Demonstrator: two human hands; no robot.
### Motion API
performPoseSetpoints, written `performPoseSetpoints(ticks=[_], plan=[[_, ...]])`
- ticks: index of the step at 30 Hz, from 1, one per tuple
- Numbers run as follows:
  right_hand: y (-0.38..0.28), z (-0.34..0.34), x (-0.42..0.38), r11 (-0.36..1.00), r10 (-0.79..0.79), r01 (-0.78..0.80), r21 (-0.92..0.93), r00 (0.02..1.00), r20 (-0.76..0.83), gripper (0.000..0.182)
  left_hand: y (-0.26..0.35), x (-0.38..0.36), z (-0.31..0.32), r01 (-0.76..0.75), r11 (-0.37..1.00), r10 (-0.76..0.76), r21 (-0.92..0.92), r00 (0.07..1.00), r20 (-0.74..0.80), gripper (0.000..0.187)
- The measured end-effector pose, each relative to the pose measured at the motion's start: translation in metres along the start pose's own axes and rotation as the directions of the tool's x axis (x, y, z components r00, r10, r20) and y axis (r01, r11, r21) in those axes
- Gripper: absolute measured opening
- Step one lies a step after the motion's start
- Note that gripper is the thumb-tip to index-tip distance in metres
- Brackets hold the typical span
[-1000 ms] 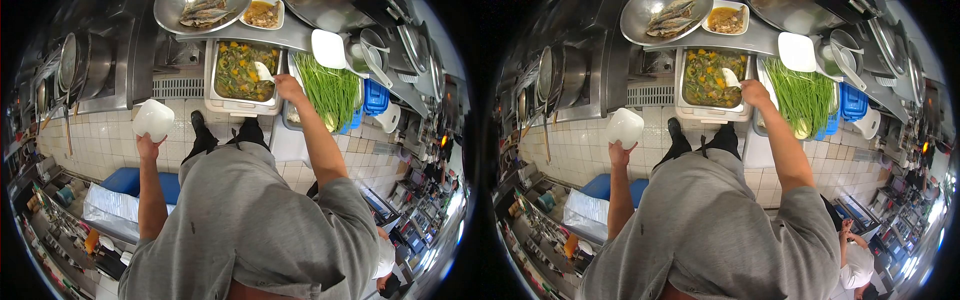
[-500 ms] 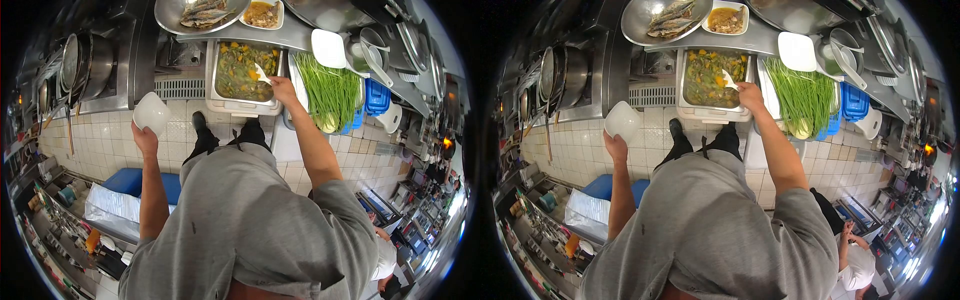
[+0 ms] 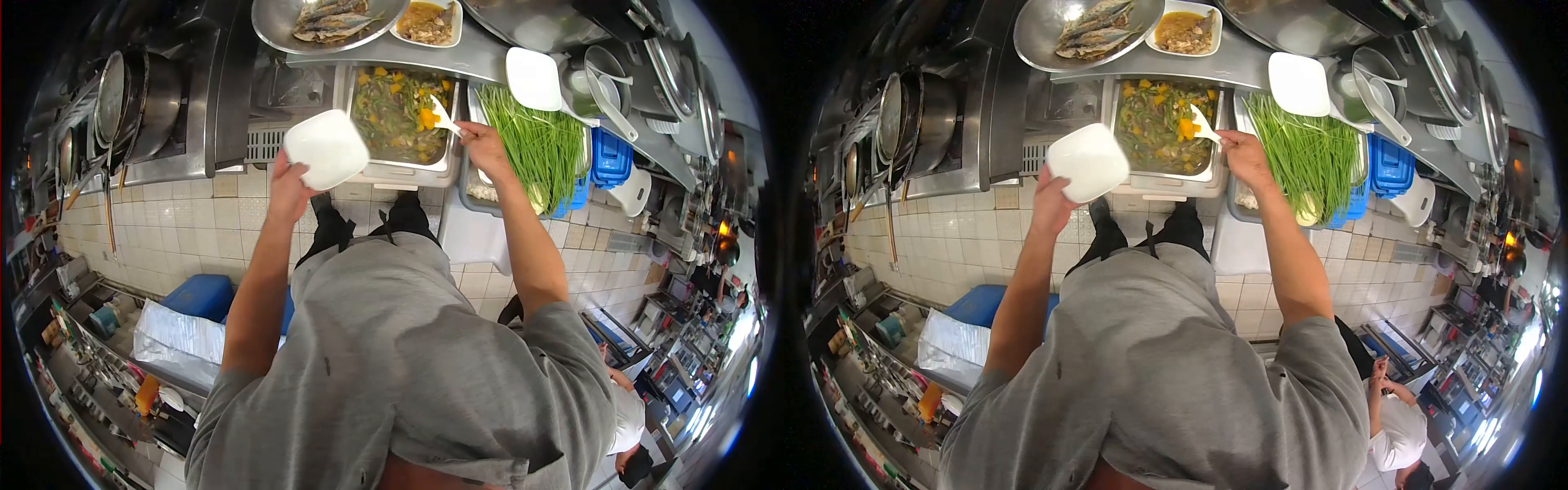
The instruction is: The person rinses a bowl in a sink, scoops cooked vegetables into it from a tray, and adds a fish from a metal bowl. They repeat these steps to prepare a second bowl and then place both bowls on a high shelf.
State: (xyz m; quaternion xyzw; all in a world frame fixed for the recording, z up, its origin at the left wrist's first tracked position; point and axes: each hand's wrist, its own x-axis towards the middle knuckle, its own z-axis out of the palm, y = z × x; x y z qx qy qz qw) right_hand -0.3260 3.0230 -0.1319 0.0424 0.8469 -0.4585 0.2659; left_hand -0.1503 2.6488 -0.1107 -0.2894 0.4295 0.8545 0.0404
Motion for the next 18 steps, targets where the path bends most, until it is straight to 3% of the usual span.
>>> performPoseSetpoints(ticks=[3,6,8,9,10,12,18], plan=[[-0.022,-0.005,-0.012,0.995,-0.086,0.088,-0.042,0.996,0.035,0.027,-0.019,0.028,0.037,0.061,0.992,-0.067,0.11,0.996,0.05,0.069],[-0.04,0.005,-0.022,0.986,-0.16,0.163,-0.027,0.983,0.086,0.029,-0.031,0.044,0.075,0.14,0.987,-0.143,0.082,0.989,0.035,0.072],[-0.068,0.012,-0.036,0.922,-0.212,0.231,-0.311,0.973,0.093,0.027,-0.038,0.052,0.077,0.14,0.99,-0.139,-0.01,0.987,0.079,0.074],[-0.086,0.016,-0.049,0.821,-0.319,0.307,-0.482,0.946,0.059,0.027,-0.038,0.053,0.078,0.147,0.984,-0.134,-0.098,0.983,0.128,0.076],[-0.087,0.019,-0.049,0.821,-0.319,0.307,-0.481,0.946,0.058,0.027,-0.038,0.052,0.076,0.147,0.984,-0.134,-0.097,0.983,0.128,0.076],[-0.086,0.022,-0.051,0.449,-0.666,0.456,-0.768,0.744,0.052,0.032,-0.033,0.045,0.074,0.108,0.982,-0.084,-0.153,0.985,0.153,0.077],[-0.103,0.015,-0.058,0.473,-0.748,0.461,-0.751,0.66,-0.066,0.031,-0.03,0.049,0.056,0.1,0.984,-0.074,-0.15,0.982,0.173,0.076]])
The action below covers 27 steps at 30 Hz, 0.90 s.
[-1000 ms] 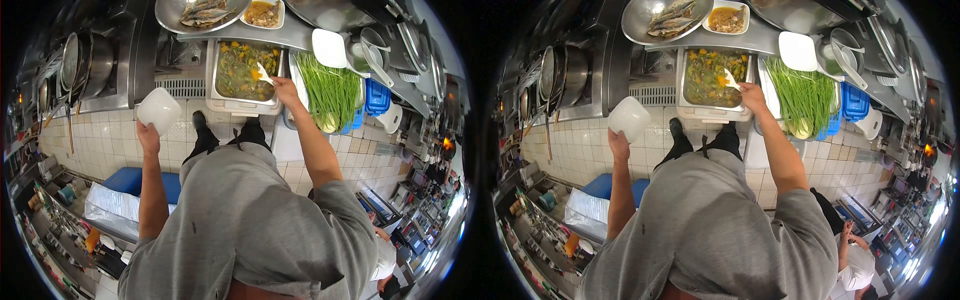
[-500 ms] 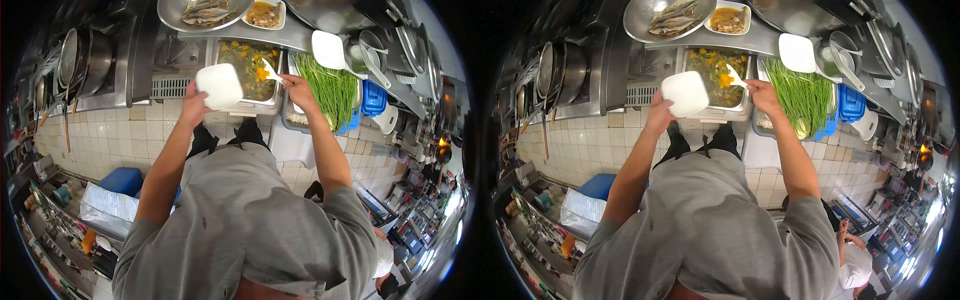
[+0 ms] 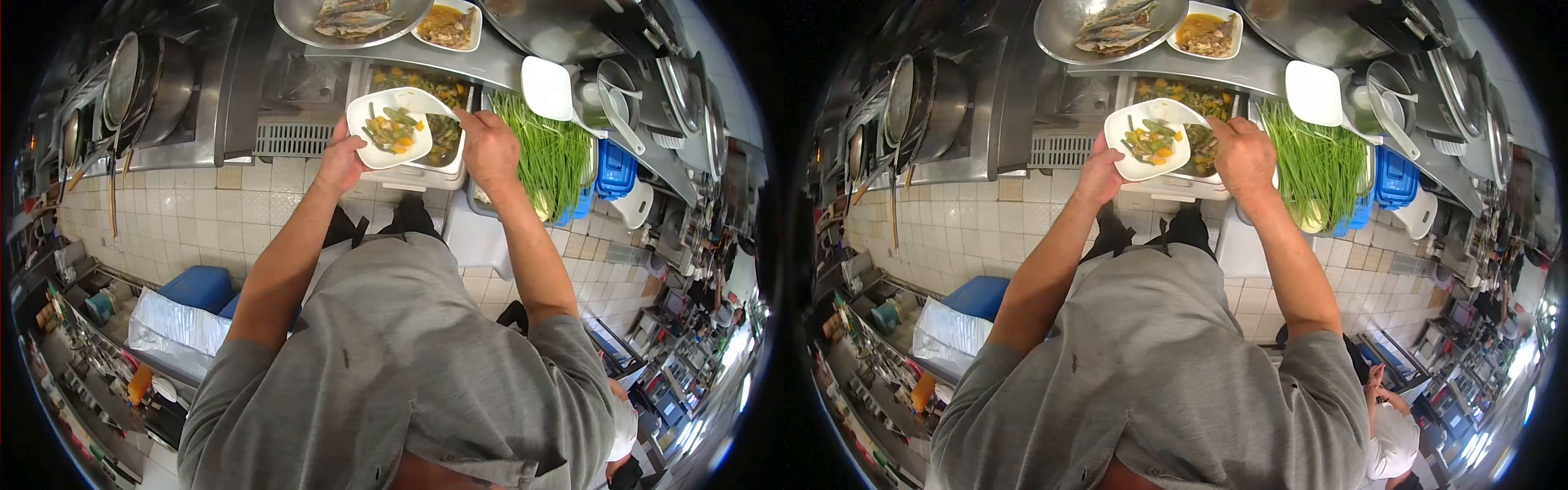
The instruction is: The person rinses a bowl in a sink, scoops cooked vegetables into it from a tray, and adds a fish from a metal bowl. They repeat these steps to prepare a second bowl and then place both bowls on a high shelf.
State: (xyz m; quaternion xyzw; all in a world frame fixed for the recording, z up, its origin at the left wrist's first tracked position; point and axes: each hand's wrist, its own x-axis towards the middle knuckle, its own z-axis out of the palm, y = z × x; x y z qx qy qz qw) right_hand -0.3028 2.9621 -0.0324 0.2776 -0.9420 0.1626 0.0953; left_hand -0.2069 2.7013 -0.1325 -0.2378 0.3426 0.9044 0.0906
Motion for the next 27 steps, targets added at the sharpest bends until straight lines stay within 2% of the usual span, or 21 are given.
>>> performPoseSetpoints(ticks=[4,7,8,10,11,12,14,15,17,21,23,27], plan=[[-0.005,0.005,0.003,0.999,0.007,-0.004,0.043,0.999,-0.049,0.036,0.002,0.0,0.0,0.01,1.0,-0.01,-0.006,1.0,0.003,0.077],[-0.01,0.023,0.002,0.989,-0.119,0.119,0.087,0.993,-0.007,0.038,0.001,0.003,-0.002,0.04,0.999,-0.041,0.014,0.999,0.032,0.077],[-0.012,0.018,0.003,0.99,-0.114,0.114,0.083,0.993,-0.01,0.038,-0.001,0.003,-0.004,0.026,1.0,-0.026,0.01,0.999,0.021,0.075],[-0.015,0.003,0.004,0.999,-0.028,0.028,0.044,1.0,0.003,0.038,-0.003,0.002,-0.011,0.017,1.0,-0.017,0.007,1.0,0.017,0.073],[-0.004,0.002,0.004,0.995,0.081,-0.082,0.059,0.996,0.02,0.035,0.0,-0.003,-0.017,-0.001,1.0,0.001,-0.029,1.0,0.0,0.07],[0.007,-0.003,0.006,0.995,0.086,-0.087,0.056,0.996,0.022,0.035,0.003,-0.007,-0.026,-0.019,0.998,0.018,-0.063,1.0,-0.019,0.068],[0.027,-0.015,0.016,0.959,0.273,-0.253,-0.129,0.945,0.178,0.03,0.01,-0.016,-0.05,-0.043,0.996,0.043,-0.077,0.999,-0.011,0.066],[0.034,-0.01,0.019,0.957,0.278,-0.257,-0.133,0.944,0.177,0.03,0.015,-0.023,-0.061,-0.092,0.993,0.089,-0.071,0.995,-0.045,0.067],[0.049,0.002,0.026,0.898,0.373,-0.216,-0.384,0.837,0.401,0.028,0.026,-0.039,-0.077,-0.138,0.988,0.133,-0.066,0.988,-0.077,0.069],[0.041,0.007,0.038,0.895,0.375,-0.15,-0.419,0.763,0.527,0.028,0.052,-0.076,-0.11,-0.19,0.981,0.195,0.046,0.966,-0.171,0.074],[0.031,0.001,0.046,0.893,0.424,-0.189,-0.409,0.661,0.619,0.028,0.06,-0.091,-0.123,-0.225,0.973,0.23,0.046,0.949,-0.216,0.074],[0.01,0.009,0.059,0.9,0.41,-0.154,-0.407,0.614,0.675,0.027,0.068,-0.113,-0.131,-0.256,0.964,0.266,0.073,0.918,-0.294,0.074]])
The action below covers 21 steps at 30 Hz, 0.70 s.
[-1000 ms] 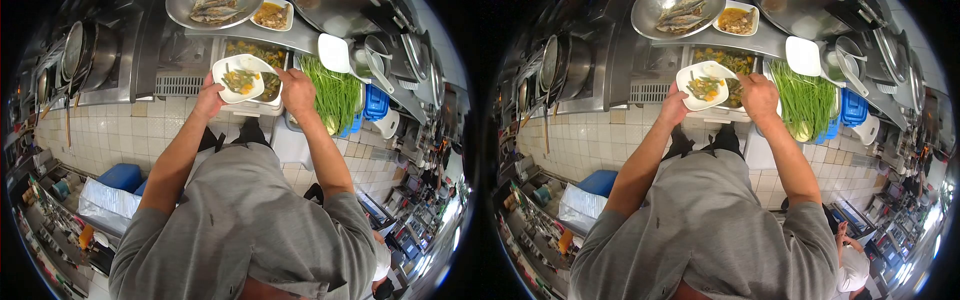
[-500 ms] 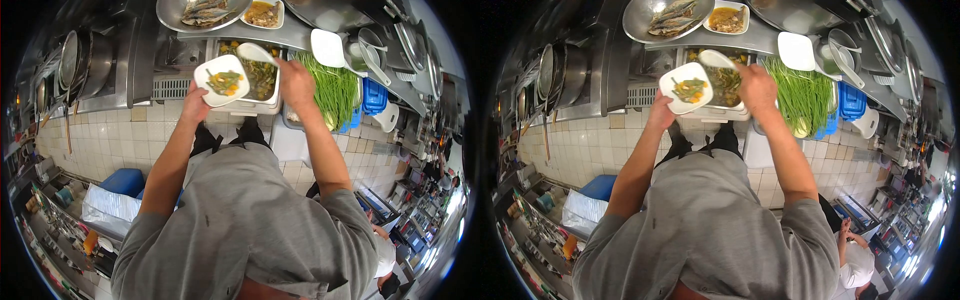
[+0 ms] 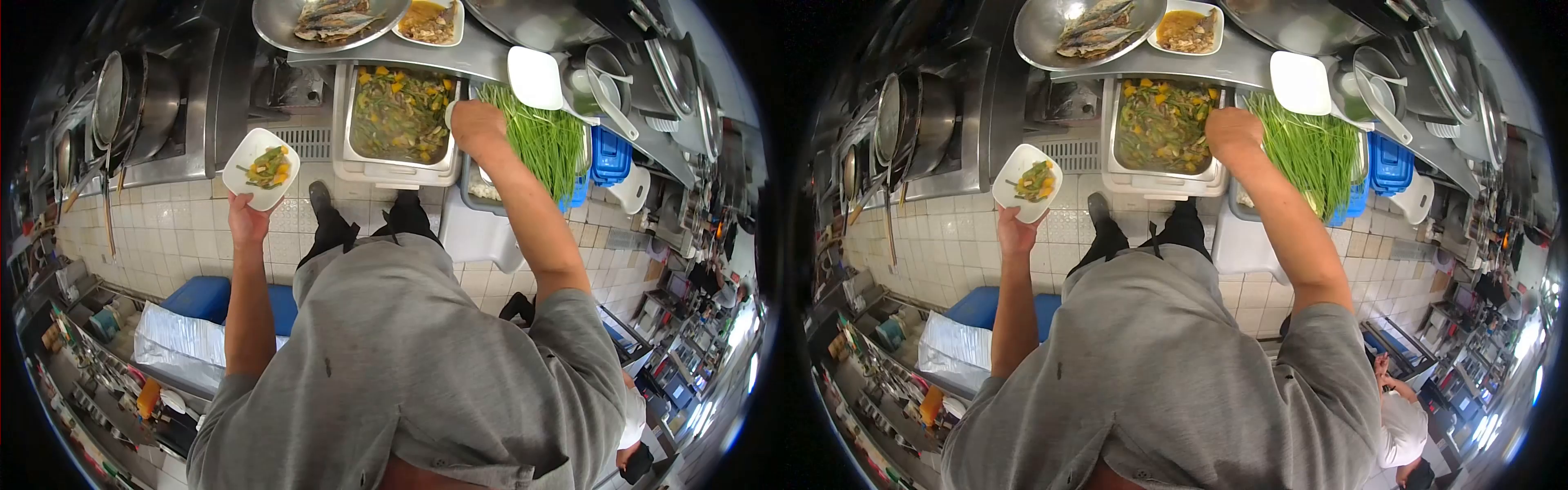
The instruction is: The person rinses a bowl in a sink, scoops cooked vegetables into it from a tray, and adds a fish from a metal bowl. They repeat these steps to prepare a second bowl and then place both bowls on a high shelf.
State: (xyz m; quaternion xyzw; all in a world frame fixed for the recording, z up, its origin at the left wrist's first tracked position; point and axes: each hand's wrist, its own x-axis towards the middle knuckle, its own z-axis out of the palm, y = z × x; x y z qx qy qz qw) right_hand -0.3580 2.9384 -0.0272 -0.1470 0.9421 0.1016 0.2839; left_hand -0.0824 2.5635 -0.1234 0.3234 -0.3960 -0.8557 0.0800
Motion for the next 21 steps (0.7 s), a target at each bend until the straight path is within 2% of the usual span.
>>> performPoseSetpoints(ticks=[4,5,6,8,9,11,13,14,16,17,20,21], plan=[[-0.036,0.002,0.021,0.981,-0.122,0.132,-0.141,0.99,0.075,0.027,0.001,-0.006,-0.015,0.022,0.998,-0.021,-0.052,1.0,0.021,0.074],[-0.043,0.003,0.032,0.962,-0.154,0.173,-0.21,0.983,0.104,0.027,-0.001,-0.005,-0.013,0.025,0.999,-0.025,-0.048,1.0,-0.011,0.075],[-0.048,0.008,0.048,0.964,-0.156,0.174,-0.201,0.982,0.106,0.027,-0.002,-0.006,-0.011,0.029,0.999,-0.031,-0.043,0.999,-0.04,0.076],[-0.055,0.023,0.084,0.991,-0.055,0.068,-0.116,0.993,0.109,0.027,0.001,-0.008,-0.004,0.027,0.999,-0.028,-0.03,0.999,-0.037,0.076],[-0.05,0.032,0.096,0.991,-0.055,0.067,-0.114,0.993,0.105,0.027,0.002,-0.009,0.001,0.021,0.999,-0.022,-0.03,0.999,-0.038,0.077],[-0.023,0.054,0.111,1.0,-0.022,0.02,0.019,0.993,0.113,0.027,0.005,-0.015,0.006,-0.002,0.999,-0.001,-0.035,0.997,-0.072,0.077],[0.013,0.069,0.099,0.993,-0.096,0.092,0.068,0.993,0.064,0.03,0.008,-0.019,0.001,-0.021,0.999,0.016,-0.048,0.994,-0.107,0.076],[0.017,0.073,0.087,0.994,-0.096,0.093,0.06,0.993,0.065,0.03,0.01,-0.02,-0.008,-0.028,0.998,0.025,-0.063,0.998,-0.05,0.076],[0.025,0.08,0.057,0.987,0.04,-0.041,0.156,0.999,0.006,0.03,0.01,-0.026,-0.015,-0.029,0.996,0.03,-0.084,1.0,0.009,0.076],[0.029,0.086,0.049,0.987,0.046,-0.046,0.155,0.999,0.009,0.03,0.012,-0.03,-0.013,-0.025,0.996,0.023,-0.081,1.0,-0.018,0.077],[0.038,0.108,0.031,0.931,0.043,0.025,0.364,0.983,-0.177,0.025,0.014,-0.031,-0.013,-0.017,0.997,0.013,-0.07,0.998,-0.059,0.077],[0.04,0.114,0.028,0.93,0.045,0.022,0.367,0.984,-0.173,0.025,0.014,-0.031,-0.014,-0.017,0.998,0.012,-0.067,0.997,-0.079,0.077]])
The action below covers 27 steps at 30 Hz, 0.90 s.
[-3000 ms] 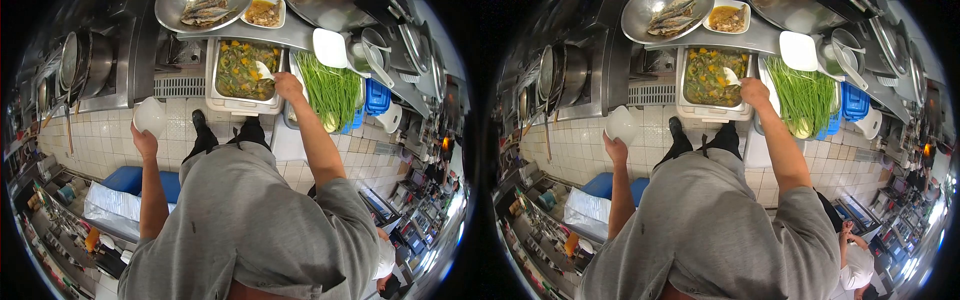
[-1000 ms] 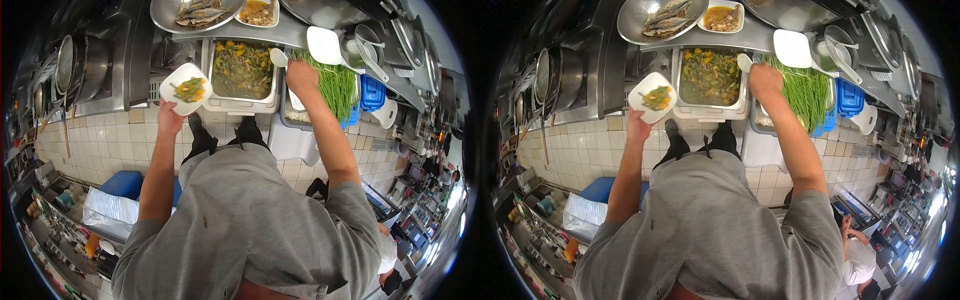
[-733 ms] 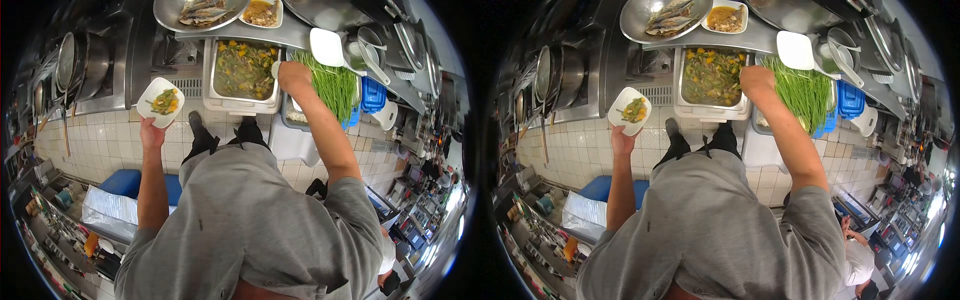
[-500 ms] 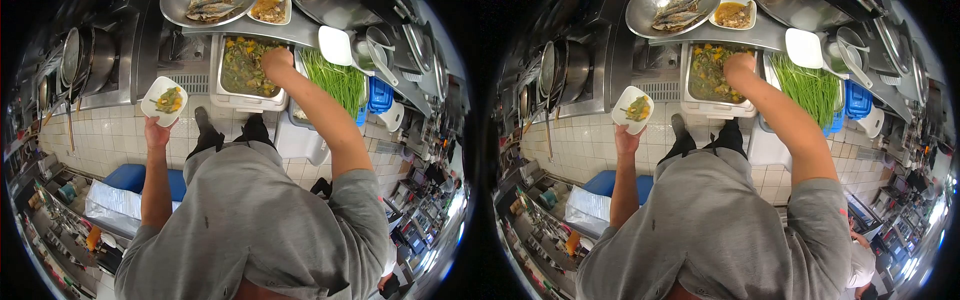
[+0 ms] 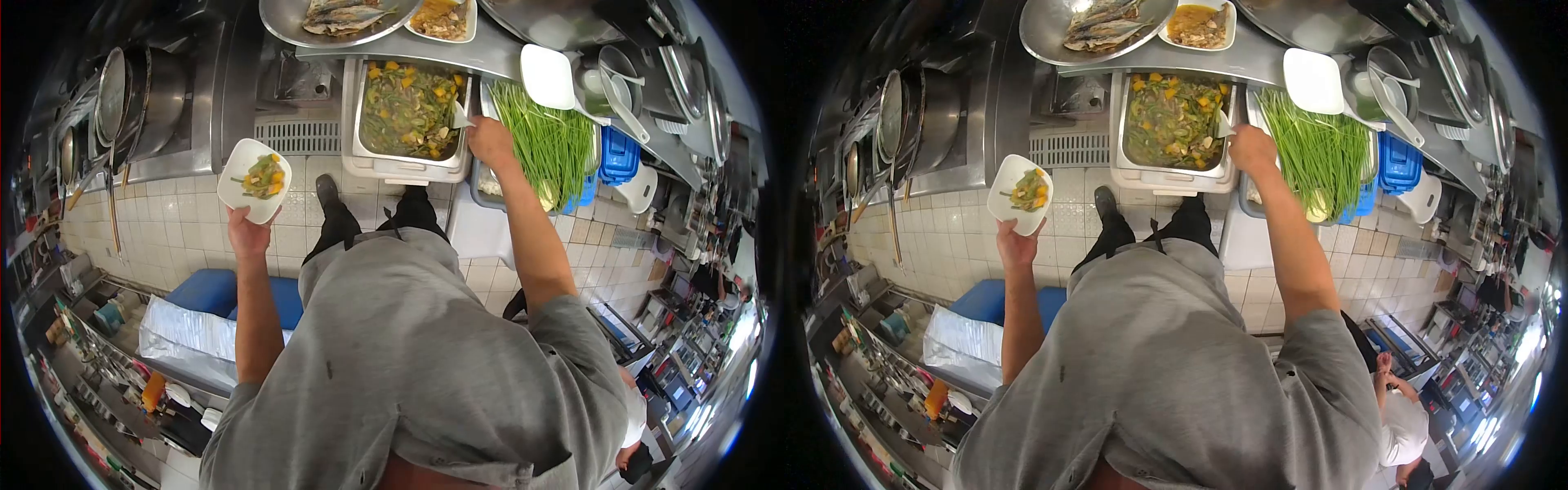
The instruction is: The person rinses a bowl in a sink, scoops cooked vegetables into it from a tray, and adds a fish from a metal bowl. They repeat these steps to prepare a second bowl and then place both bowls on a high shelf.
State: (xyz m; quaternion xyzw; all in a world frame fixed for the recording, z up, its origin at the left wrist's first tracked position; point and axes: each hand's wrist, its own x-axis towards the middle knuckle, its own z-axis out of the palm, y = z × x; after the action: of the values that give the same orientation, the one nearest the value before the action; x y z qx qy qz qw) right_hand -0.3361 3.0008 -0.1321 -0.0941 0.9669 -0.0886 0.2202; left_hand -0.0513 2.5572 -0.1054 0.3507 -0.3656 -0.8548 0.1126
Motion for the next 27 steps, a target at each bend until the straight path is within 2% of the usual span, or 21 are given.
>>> performPoseSetpoints(ticks=[3,5,6,8,12,15,17,18,20,21,22,24,25,26,27], plan=[[0.015,0.016,-0.003,0.994,0.044,-0.038,0.103,0.997,-0.059,0.027,-0.001,0.005,-0.001,0.012,1.0,-0.012,0.012,1.0,-0.006,0.077],[0.025,0.025,-0.001,0.982,0.018,0.005,0.189,0.993,-0.119,0.029,-0.002,0.008,0.003,0.019,1.0,-0.019,0.016,1.0,-0.013,0.076],[0.029,0.025,-0.002,0.981,0.021,0.002,0.193,0.993,-0.119,0.029,-0.002,0.009,0.006,0.025,0.999,-0.025,0.02,0.999,-0.022,0.076],[0.034,0.024,-0.002,0.93,0.053,-0.026,0.367,0.997,-0.063,0.031,-0.002,0.011,0.011,0.033,0.999,-0.033,0.028,0.999,-0.012,0.076],[0.04,0.032,0.005,0.905,0.055,-0.035,0.423,0.998,-0.035,0.031,-0.005,0.011,0.022,0.044,0.999,-0.045,0.027,0.998,0.039,0.075],[0.028,0.029,0.006,0.917,-0.005,0.017,0.399,1.0,-0.03,0.032,-0.008,0.011,0.026,0.056,0.998,-0.057,0.025,0.996,0.072,0.075],[0.014,0.014,0.002,0.988,0.015,-0.003,0.155,0.997,-0.077,0.029,-0.01,0.012,0.026,0.064,0.997,-0.067,0.04,0.995,0.067,0.075],[0.009,0.01,0.004,0.987,0.018,-0.006,0.158,0.997,-0.077,0.029,-0.011,0.012,0.027,0.072,0.996,-0.075,0.05,0.995,0.062,0.075],[0.001,0.007,0.016,0.968,-0.062,0.017,-0.25,0.983,-0.171,0.025,-0.011,0.011,0.03,0.075,0.996,-0.08,0.058,0.994,0.079,0.076],[-0.005,0.008,0.023,0.955,-0.073,-0.003,-0.297,0.967,-0.245,0.02,-0.011,0.01,0.031,0.077,0.995,-0.082,0.063,0.992,0.093,0.076],[-0.009,0.007,0.029,0.955,-0.074,-0.002,-0.295,0.966,-0.246,0.02,-0.011,0.01,0.033,0.075,0.995,-0.08,0.064,0.992,0.093,0.076],[-0.022,-0.004,0.039,0.954,-0.154,0.054,-0.294,0.931,-0.33,0.02,-0.009,0.008,0.036,0.084,0.994,-0.091,0.074,0.991,0.096,0.077],[-0.025,-0.007,0.046,0.941,-0.168,0.077,-0.33,0.952,-0.257,0.022,-0.008,0.007,0.037,0.081,0.994,-0.088,0.076,0.992,0.095,0.077],[-0.028,-0.012,0.051,0.941,-0.17,0.079,-0.329,0.951,-0.258,0.022,-0.009,0.005,0.038,0.076,0.995,-0.083,0.071,0.991,0.103,0.077],[-0.031,-0.017,0.055,0.942,-0.126,0.07,-0.327,0.98,-0.154,0.023,-0.008,0.004,0.038,0.07,0.995,-0.077,0.067,0.991,0.11,0.077]])
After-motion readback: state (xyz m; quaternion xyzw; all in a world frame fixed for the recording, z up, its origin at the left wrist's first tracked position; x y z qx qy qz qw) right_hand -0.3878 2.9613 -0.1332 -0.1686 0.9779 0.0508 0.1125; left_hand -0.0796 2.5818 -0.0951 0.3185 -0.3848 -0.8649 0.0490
